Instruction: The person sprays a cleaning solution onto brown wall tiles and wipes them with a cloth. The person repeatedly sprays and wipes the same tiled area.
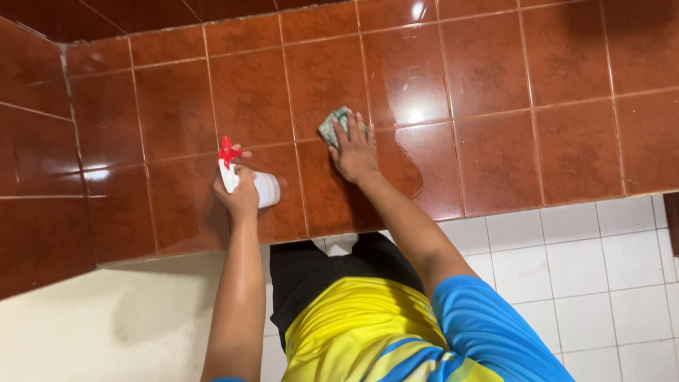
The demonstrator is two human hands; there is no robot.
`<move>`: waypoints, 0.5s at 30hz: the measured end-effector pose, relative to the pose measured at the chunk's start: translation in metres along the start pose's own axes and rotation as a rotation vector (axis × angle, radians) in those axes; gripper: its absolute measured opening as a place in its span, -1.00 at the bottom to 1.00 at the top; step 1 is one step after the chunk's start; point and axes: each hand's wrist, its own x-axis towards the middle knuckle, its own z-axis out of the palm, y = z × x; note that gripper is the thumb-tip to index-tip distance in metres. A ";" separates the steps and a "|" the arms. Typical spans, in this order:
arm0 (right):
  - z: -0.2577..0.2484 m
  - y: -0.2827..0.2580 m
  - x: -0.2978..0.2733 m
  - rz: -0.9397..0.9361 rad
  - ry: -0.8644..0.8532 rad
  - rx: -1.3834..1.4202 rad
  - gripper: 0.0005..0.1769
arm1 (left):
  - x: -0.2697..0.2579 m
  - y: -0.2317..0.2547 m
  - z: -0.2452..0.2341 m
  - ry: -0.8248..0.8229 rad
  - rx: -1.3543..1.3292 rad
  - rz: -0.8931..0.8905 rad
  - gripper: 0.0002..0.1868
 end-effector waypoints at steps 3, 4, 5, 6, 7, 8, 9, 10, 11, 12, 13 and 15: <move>0.008 -0.017 -0.006 -0.026 -0.014 0.003 -0.23 | 0.001 -0.002 0.000 0.013 -0.057 -0.030 -0.56; 0.007 -0.020 -0.014 -0.041 -0.016 0.011 -0.23 | 0.001 -0.001 0.001 0.010 -0.044 -0.029 -0.56; 0.006 -0.021 -0.027 -0.065 -0.019 0.038 -0.27 | 0.001 -0.001 0.001 0.004 -0.029 -0.029 -0.56; 0.004 -0.023 -0.042 -0.090 -0.021 0.065 -0.30 | 0.001 0.000 0.001 -0.001 -0.015 -0.028 -0.57; 0.001 -0.023 -0.058 -0.112 -0.022 0.089 -0.33 | 0.001 0.000 0.002 0.007 -0.009 -0.033 -0.57; -0.002 -0.022 -0.073 -0.128 -0.016 0.111 -0.35 | 0.000 0.000 0.003 0.014 -0.002 -0.037 -0.57; -0.006 -0.019 -0.090 -0.143 -0.010 0.133 -0.38 | 0.000 0.001 0.003 0.020 0.004 -0.040 -0.57; -0.010 -0.014 -0.105 -0.158 -0.003 0.155 -0.40 | 0.000 0.001 0.004 0.023 -0.003 -0.044 -0.56; -0.015 -0.009 -0.119 -0.153 -0.006 0.137 -0.41 | -0.001 0.000 0.004 0.025 -0.010 -0.047 -0.55; -0.019 -0.003 -0.131 -0.148 -0.009 0.120 -0.43 | 0.000 0.000 0.004 0.027 -0.016 -0.050 -0.55; -0.023 0.004 -0.140 -0.142 -0.015 0.103 -0.44 | 0.000 -0.001 0.004 0.027 -0.019 -0.044 -0.55; -0.029 0.016 -0.149 -0.144 -0.001 0.105 -0.42 | 0.000 -0.003 0.004 0.028 -0.024 -0.035 -0.54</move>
